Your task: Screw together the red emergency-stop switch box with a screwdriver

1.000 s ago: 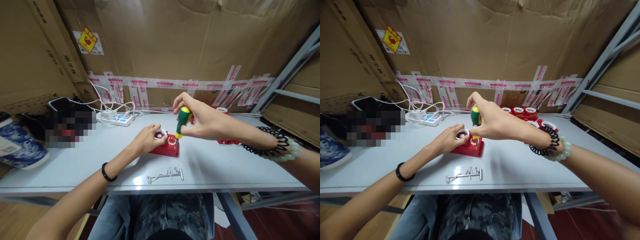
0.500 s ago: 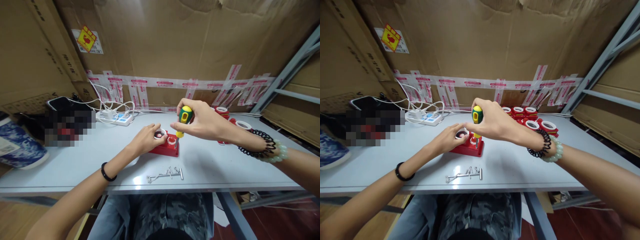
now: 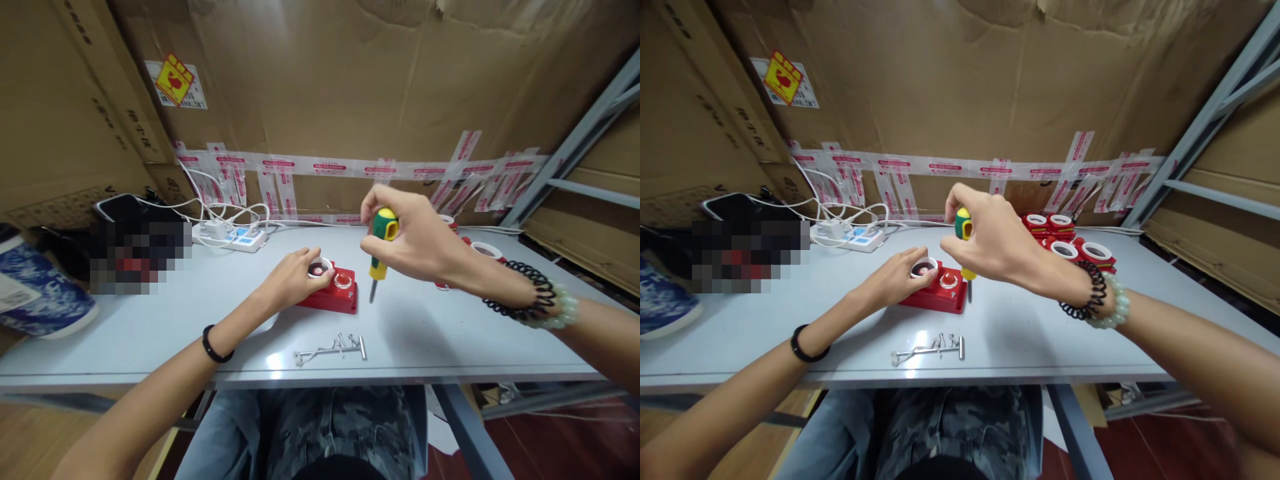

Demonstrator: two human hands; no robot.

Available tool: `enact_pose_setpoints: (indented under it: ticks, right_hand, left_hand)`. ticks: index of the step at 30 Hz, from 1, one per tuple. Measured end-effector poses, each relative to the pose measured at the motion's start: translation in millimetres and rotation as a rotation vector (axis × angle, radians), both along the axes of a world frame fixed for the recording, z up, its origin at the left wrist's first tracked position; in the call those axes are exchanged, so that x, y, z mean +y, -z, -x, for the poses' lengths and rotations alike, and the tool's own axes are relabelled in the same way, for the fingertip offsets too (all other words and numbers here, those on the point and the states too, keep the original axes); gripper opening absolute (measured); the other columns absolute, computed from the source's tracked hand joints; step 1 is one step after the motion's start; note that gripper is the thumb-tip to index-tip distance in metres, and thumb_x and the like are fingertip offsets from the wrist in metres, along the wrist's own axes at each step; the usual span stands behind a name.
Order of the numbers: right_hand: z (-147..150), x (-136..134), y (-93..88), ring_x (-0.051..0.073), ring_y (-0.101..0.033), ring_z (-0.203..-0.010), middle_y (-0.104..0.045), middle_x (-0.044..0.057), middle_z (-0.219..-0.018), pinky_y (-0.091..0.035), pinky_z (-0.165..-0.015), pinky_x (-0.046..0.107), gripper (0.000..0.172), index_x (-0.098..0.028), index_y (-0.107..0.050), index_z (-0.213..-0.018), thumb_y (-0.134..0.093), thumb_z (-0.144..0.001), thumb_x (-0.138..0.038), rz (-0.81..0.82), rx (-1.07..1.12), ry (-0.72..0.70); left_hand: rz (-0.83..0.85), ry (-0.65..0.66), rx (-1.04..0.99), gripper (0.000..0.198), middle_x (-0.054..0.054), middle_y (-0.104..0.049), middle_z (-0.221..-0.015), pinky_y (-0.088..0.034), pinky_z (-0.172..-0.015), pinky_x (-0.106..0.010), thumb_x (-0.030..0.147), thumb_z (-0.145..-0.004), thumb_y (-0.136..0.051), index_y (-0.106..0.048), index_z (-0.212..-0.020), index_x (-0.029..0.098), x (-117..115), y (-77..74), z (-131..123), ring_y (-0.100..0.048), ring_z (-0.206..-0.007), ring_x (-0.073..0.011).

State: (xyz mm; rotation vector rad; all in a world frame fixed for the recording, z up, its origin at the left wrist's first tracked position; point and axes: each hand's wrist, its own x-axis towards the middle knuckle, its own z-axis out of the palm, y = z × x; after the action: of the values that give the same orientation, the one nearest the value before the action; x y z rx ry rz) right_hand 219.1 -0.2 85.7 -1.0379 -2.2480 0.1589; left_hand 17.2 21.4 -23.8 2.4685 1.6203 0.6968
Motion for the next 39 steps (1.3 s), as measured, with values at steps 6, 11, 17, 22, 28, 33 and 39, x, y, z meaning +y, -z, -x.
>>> enact_pose_setpoints:
  ticks: [6,11,17,22,28,33,39]
  right_hand:
    - [3,19,42.6,0.012,-0.040,-0.050,-0.049,0.001,-0.050,-0.029,-0.050,0.027,0.038,-0.017,-0.056,-0.059,-0.047,-0.079,-0.048,0.373,-0.377,0.039]
    - [10,22,67.7,0.013,-0.045,-0.052,-0.057,0.005,-0.055,-0.029,-0.051,0.027,0.035,-0.016,-0.063,-0.070,-0.045,-0.081,-0.044,0.433,-0.601,0.057]
    - [19,16,58.9,0.018,-0.055,-0.061,-0.066,0.012,-0.070,-0.028,-0.052,0.027,0.026,-0.015,-0.066,-0.076,-0.044,-0.077,-0.028,0.294,-0.735,0.044]
    - [21,4,45.4,0.018,-0.056,-0.061,-0.066,0.009,-0.066,-0.030,-0.052,0.027,0.019,-0.016,-0.066,-0.076,-0.049,-0.070,-0.023,0.258,-0.719,-0.028]
    - [20,-13,64.1,0.015,-0.054,-0.057,-0.067,0.006,-0.066,-0.033,-0.052,0.026,0.017,-0.017,-0.067,-0.071,-0.053,-0.067,-0.024,0.435,-0.767,-0.171]
    - [16,-10,63.8,0.015,-0.054,-0.059,-0.067,0.006,-0.068,-0.032,-0.053,0.026,0.017,-0.018,-0.067,-0.072,-0.052,-0.069,-0.025,0.415,-0.676,-0.145]
    - [-5,-3,31.4,0.013,-0.053,-0.058,-0.065,0.002,-0.065,-0.035,-0.055,0.025,0.019,-0.018,-0.066,-0.080,-0.054,-0.077,-0.033,0.351,-0.342,-0.033]
  left_hand:
    - [0.005,-0.022,0.015,0.027,-0.002,-0.052,-0.074,-0.036,-0.063,-0.030,0.047,-0.086,-0.045,-0.044,-0.077,0.021,0,0.6,-1,-0.053,-0.067,-0.0200]
    - [-0.007,-0.033,0.012,0.024,-0.001,-0.052,-0.073,-0.036,-0.064,-0.030,0.043,-0.086,-0.045,-0.046,-0.077,0.021,1,1.8,-1,-0.053,-0.067,-0.0198]
    - [-0.009,-0.017,0.012,0.026,-0.002,-0.053,-0.076,-0.036,-0.064,-0.030,0.046,-0.086,-0.046,-0.048,-0.079,0.021,1,1.8,0,-0.054,-0.069,-0.0205]
    - [-0.020,-0.012,0.029,0.026,-0.002,-0.053,-0.075,-0.036,-0.063,-0.030,0.045,-0.087,-0.047,-0.047,-0.078,0.021,1,2.0,1,-0.054,-0.069,-0.0207]
    - [-0.012,-0.018,0.002,0.025,-0.002,-0.054,-0.074,-0.036,-0.063,-0.030,0.044,-0.087,-0.046,-0.048,-0.078,0.021,0,0.3,-1,-0.053,-0.067,-0.0197]
    - [-0.004,-0.012,-0.022,0.027,-0.001,-0.054,-0.075,-0.035,-0.063,-0.030,0.046,-0.086,-0.046,-0.048,-0.078,0.021,1,1.7,1,-0.052,-0.067,-0.0192]
    - [-0.018,-0.033,-0.037,0.035,-0.002,-0.054,-0.071,-0.034,-0.062,-0.030,0.054,-0.087,-0.042,-0.047,-0.075,0.021,4,4.6,3,-0.051,-0.068,-0.0204]
